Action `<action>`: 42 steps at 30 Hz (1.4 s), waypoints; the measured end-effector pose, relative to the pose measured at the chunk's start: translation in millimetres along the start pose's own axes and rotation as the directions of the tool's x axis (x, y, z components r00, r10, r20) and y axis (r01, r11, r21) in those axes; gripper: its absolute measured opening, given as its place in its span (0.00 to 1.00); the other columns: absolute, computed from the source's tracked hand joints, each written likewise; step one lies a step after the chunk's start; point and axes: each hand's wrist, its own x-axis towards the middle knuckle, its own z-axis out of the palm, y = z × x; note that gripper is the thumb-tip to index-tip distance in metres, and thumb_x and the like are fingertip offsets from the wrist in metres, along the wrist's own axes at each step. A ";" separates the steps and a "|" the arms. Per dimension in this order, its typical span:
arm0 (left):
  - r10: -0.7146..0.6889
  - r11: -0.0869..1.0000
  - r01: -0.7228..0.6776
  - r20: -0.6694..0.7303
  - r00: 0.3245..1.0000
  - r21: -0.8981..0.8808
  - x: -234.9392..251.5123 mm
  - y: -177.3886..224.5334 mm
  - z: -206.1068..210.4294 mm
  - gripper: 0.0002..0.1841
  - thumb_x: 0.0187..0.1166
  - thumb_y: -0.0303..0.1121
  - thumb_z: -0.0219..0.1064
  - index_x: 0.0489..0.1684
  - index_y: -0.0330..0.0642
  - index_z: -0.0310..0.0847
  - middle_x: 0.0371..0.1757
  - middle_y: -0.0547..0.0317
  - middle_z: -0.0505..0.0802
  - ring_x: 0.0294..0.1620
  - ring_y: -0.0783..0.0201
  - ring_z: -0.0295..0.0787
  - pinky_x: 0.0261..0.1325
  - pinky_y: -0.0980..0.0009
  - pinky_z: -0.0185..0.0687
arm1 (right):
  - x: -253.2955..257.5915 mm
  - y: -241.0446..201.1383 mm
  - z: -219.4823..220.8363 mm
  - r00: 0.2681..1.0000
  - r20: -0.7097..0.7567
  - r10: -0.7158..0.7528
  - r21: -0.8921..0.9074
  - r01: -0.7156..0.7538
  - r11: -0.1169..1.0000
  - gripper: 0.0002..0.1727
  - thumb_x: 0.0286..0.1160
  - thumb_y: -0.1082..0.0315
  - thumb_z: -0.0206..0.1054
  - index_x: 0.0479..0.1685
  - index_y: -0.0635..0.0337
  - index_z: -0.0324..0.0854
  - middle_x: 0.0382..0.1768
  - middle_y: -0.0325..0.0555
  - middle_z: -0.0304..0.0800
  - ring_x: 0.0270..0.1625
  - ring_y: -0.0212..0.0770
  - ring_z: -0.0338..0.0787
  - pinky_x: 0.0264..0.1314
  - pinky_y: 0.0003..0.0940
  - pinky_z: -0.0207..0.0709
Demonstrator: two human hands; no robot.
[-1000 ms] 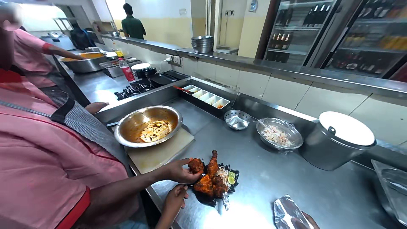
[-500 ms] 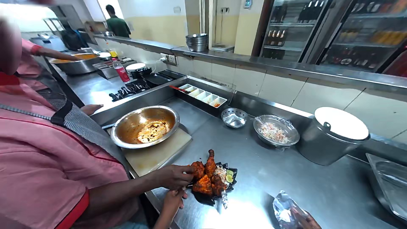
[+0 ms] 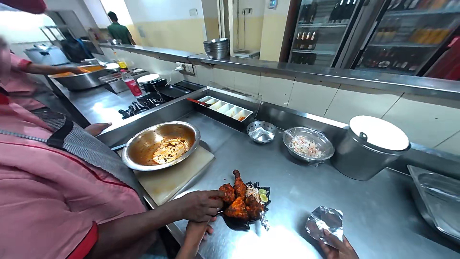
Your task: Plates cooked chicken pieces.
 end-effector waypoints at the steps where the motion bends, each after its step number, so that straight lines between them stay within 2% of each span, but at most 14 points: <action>1: -0.020 0.999 0.020 0.014 1.000 -0.027 -1.0 0.6 2.8 0.10 0.90 0.30 0.59 0.58 0.34 0.79 0.42 0.55 0.98 0.23 0.71 0.88 0.21 0.78 0.74 | -0.1 -0.4 1.4 1.000 0.000 0.005 0.002 -0.005 1.000 0.15 0.84 0.81 0.53 0.64 0.58 0.65 0.36 0.39 0.87 0.31 0.31 0.92 0.35 0.28 0.90; 5: -0.101 0.992 0.103 0.028 0.994 -0.069 -17.3 8.8 17.9 0.15 0.93 0.37 0.56 0.60 0.32 0.80 0.37 0.52 0.96 0.17 0.70 0.84 0.19 0.77 0.73 | -0.1 -2.3 6.2 1.000 -0.017 0.019 0.016 -0.018 1.000 0.14 0.85 0.79 0.53 0.64 0.58 0.65 0.37 0.40 0.86 0.32 0.32 0.91 0.35 0.28 0.90; 11: -0.086 0.978 0.084 -0.001 0.996 -0.193 -8.0 2.6 21.5 0.13 0.94 0.34 0.54 0.60 0.31 0.77 0.37 0.51 0.95 0.20 0.69 0.85 0.22 0.76 0.75 | 4.3 1.7 7.6 1.000 -0.003 -0.010 0.013 0.010 1.000 0.10 0.91 0.71 0.50 0.64 0.57 0.67 0.38 0.39 0.85 0.35 0.31 0.91 0.36 0.30 0.89; 14: -0.113 0.982 0.106 -0.033 0.993 -0.153 3.5 16.1 19.6 0.14 0.93 0.33 0.55 0.62 0.31 0.77 0.36 0.52 0.94 0.17 0.69 0.81 0.18 0.77 0.71 | 6.0 3.0 6.3 1.000 0.008 -0.015 -0.032 0.016 0.999 0.09 0.89 0.73 0.51 0.61 0.60 0.69 0.36 0.40 0.88 0.33 0.32 0.92 0.36 0.29 0.90; 20: -0.063 0.998 0.063 -0.056 0.996 0.002 46.0 35.0 12.9 0.14 0.89 0.37 0.63 0.56 0.32 0.83 0.33 0.55 0.92 0.17 0.71 0.78 0.19 0.77 0.68 | 11.0 8.4 0.4 1.000 0.005 -0.023 -0.080 0.023 0.997 0.09 0.88 0.75 0.53 0.61 0.62 0.69 0.36 0.42 0.88 0.32 0.34 0.92 0.36 0.32 0.90; 22: 0.036 0.997 -0.029 -0.103 0.994 0.073 53.1 33.3 13.6 0.14 0.87 0.35 0.66 0.58 0.31 0.82 0.36 0.51 0.91 0.22 0.68 0.80 0.25 0.73 0.74 | 10.5 8.6 0.2 1.000 0.003 -0.025 -0.070 0.025 0.997 0.10 0.87 0.76 0.53 0.61 0.63 0.69 0.36 0.42 0.87 0.32 0.33 0.92 0.36 0.31 0.90; 24: 0.217 0.962 -0.189 -0.134 0.967 0.198 54.6 27.3 13.3 0.17 0.85 0.33 0.67 0.63 0.29 0.79 0.45 0.44 0.90 0.37 0.58 0.87 0.44 0.61 0.84 | 11.0 9.1 -0.1 1.000 -0.009 -0.023 -0.060 0.023 0.998 0.10 0.87 0.76 0.53 0.61 0.62 0.68 0.36 0.42 0.87 0.31 0.33 0.91 0.36 0.32 0.90; 25: 0.325 0.922 -0.285 -0.123 0.938 0.260 51.2 26.1 13.6 0.16 0.85 0.32 0.66 0.64 0.29 0.80 0.50 0.40 0.89 0.43 0.53 0.87 0.51 0.56 0.82 | 11.3 9.7 -0.5 1.000 -0.012 -0.024 -0.055 0.024 0.998 0.10 0.87 0.76 0.53 0.61 0.62 0.68 0.36 0.42 0.87 0.31 0.33 0.91 0.36 0.32 0.90; 28: 0.532 0.767 -0.517 0.073 0.843 0.381 43.7 23.6 12.3 0.16 0.84 0.33 0.61 0.63 0.36 0.87 0.65 0.37 0.83 0.55 0.52 0.85 0.57 0.60 0.83 | 12.3 12.2 -2.4 1.000 -0.008 -0.029 -0.049 0.028 0.998 0.09 0.87 0.77 0.53 0.60 0.63 0.69 0.37 0.43 0.87 0.33 0.34 0.92 0.38 0.33 0.91; 30: 0.514 0.728 -0.550 0.207 0.833 0.409 41.8 26.2 12.0 0.18 0.86 0.38 0.59 0.64 0.42 0.89 0.79 0.34 0.74 0.74 0.43 0.76 0.74 0.54 0.76 | 11.5 12.2 -1.4 1.000 -0.005 -0.028 -0.053 0.028 0.998 0.10 0.86 0.77 0.53 0.60 0.63 0.69 0.38 0.44 0.86 0.33 0.34 0.92 0.38 0.33 0.91; 32: 0.468 0.724 -0.541 0.273 0.841 0.428 38.4 31.1 13.5 0.20 0.88 0.43 0.57 0.61 0.43 0.91 0.88 0.32 0.64 0.83 0.36 0.64 0.84 0.49 0.63 | 9.9 11.9 0.2 0.999 -0.009 -0.032 -0.059 0.032 0.998 0.09 0.86 0.77 0.53 0.59 0.63 0.69 0.38 0.43 0.86 0.33 0.34 0.91 0.38 0.32 0.90; 36: 0.443 0.726 -0.505 0.245 0.862 0.467 23.5 38.3 14.6 0.21 0.88 0.44 0.57 0.54 0.36 0.91 0.89 0.31 0.62 0.84 0.34 0.63 0.84 0.47 0.61 | 10.3 12.2 -1.9 0.999 -0.001 -0.037 -0.061 0.037 0.997 0.09 0.87 0.77 0.52 0.59 0.63 0.69 0.38 0.43 0.86 0.33 0.34 0.91 0.38 0.32 0.90; 39: 0.402 0.747 -0.463 0.230 0.886 0.477 9.9 34.4 10.7 0.22 0.89 0.45 0.58 0.59 0.36 0.89 0.88 0.32 0.64 0.85 0.32 0.62 0.85 0.44 0.59 | 10.3 11.8 -2.0 0.999 -0.002 -0.033 -0.087 0.032 0.996 0.10 0.87 0.77 0.52 0.62 0.63 0.67 0.39 0.42 0.85 0.34 0.33 0.91 0.39 0.32 0.90; 42: 0.410 0.769 -0.463 0.216 0.886 0.440 10.9 28.5 6.3 0.22 0.88 0.44 0.58 0.61 0.36 0.88 0.87 0.34 0.68 0.85 0.35 0.63 0.86 0.46 0.59 | 12.0 12.8 -1.2 0.999 -0.012 -0.032 -0.091 0.031 0.995 0.09 0.86 0.77 0.53 0.60 0.63 0.69 0.37 0.42 0.86 0.33 0.33 0.91 0.37 0.32 0.90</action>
